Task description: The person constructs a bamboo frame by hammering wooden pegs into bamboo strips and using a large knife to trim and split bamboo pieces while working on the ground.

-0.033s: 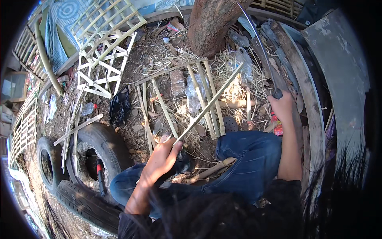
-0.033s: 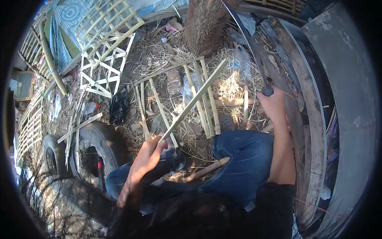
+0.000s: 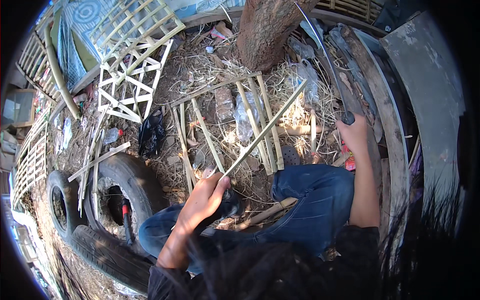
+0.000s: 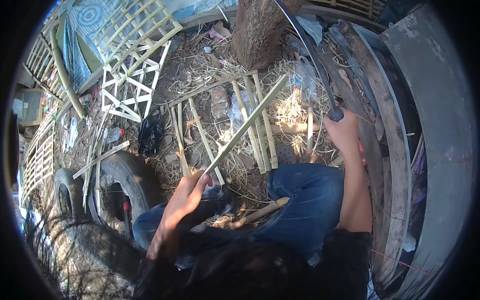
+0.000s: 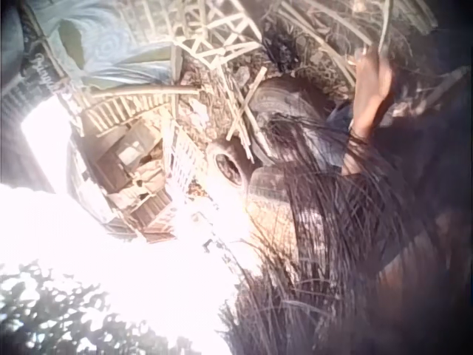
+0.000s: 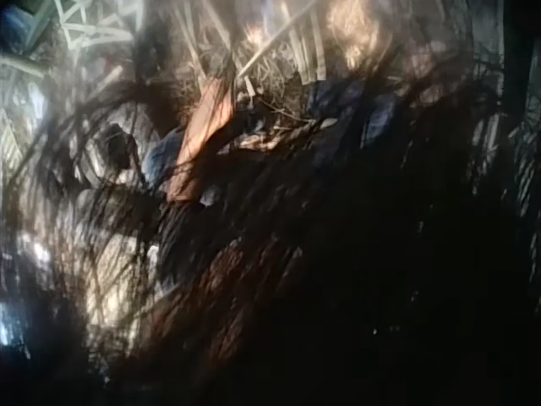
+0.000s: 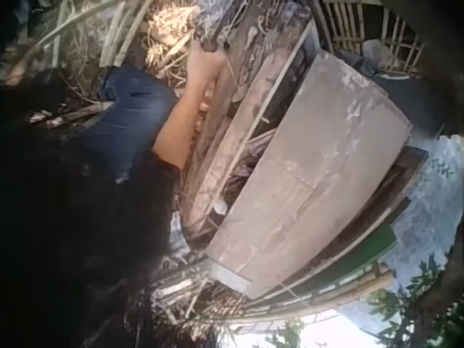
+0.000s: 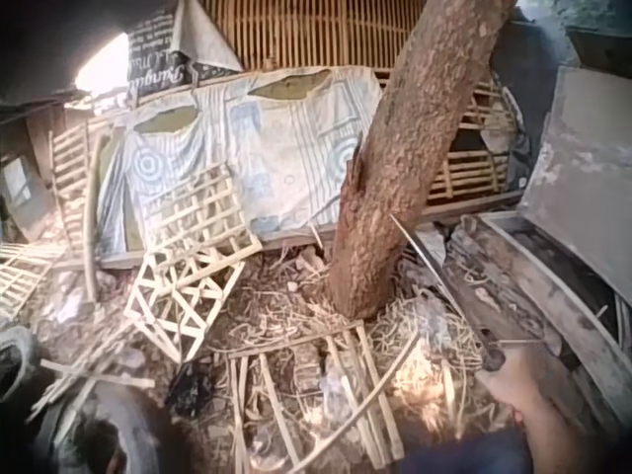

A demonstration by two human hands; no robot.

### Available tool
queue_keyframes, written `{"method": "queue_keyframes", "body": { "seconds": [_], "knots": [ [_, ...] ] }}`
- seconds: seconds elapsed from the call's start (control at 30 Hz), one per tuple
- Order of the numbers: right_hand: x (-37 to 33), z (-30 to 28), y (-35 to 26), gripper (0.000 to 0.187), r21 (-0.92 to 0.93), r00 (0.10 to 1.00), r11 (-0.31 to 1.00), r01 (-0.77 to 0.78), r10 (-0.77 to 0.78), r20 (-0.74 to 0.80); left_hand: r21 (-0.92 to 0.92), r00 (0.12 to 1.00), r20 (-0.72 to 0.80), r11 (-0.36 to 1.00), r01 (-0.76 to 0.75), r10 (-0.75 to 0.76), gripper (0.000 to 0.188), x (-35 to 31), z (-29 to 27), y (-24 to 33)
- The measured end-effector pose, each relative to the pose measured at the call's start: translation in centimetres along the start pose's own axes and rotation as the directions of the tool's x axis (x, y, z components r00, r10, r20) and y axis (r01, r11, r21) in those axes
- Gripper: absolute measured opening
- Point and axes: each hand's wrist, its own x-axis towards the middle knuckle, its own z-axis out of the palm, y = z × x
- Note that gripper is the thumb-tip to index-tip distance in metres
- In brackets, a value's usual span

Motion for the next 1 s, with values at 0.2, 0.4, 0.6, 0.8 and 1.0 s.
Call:
{"method": "queue_keyframes", "body": {
  "seconds": [0.2,0.4,0.6,0.8,1.0],
  "knots": [
    [-0.2,-0.2,0.4,0.018,-0.066,0.993,0.991,0.118,-0.117,0.025,-0.051,0.987,0.096,0.99,0.131,-0.125,0.043,1.1,0.2,2.1],
    [-0.1,-0.2,0.0,0.017,-0.02,0.991,0.992,0.122,-0.12,0.051,-0.335,0.959,0.232,0.912,0.238,-0.164,0.043,2.8,2.0,3.2],
    [-0.1,0.0,0.4,0.017,0.064,0.99,0.991,0.115,-0.12,0.079,-0.691,0.824,0.562,0.511,0.512,-0.066,0.047,4.4,4.7,3.3],
    [0.4,-0.4,0.9,0.017,0.108,0.986,0.988,0.109,-0.121,0.116,-0.709,0.837,0.541,0.49,0.507,-0.084,0.044,5.3,5.4,4.5],
    [1.7,-0.6,3.7,0.015,0.087,0.99,0.993,0.078,-0.088,0.114,-0.688,0.865,0.431,0.527,0.499,-0.258,0.021,4.5,4.9,1.3]
  ]
}}
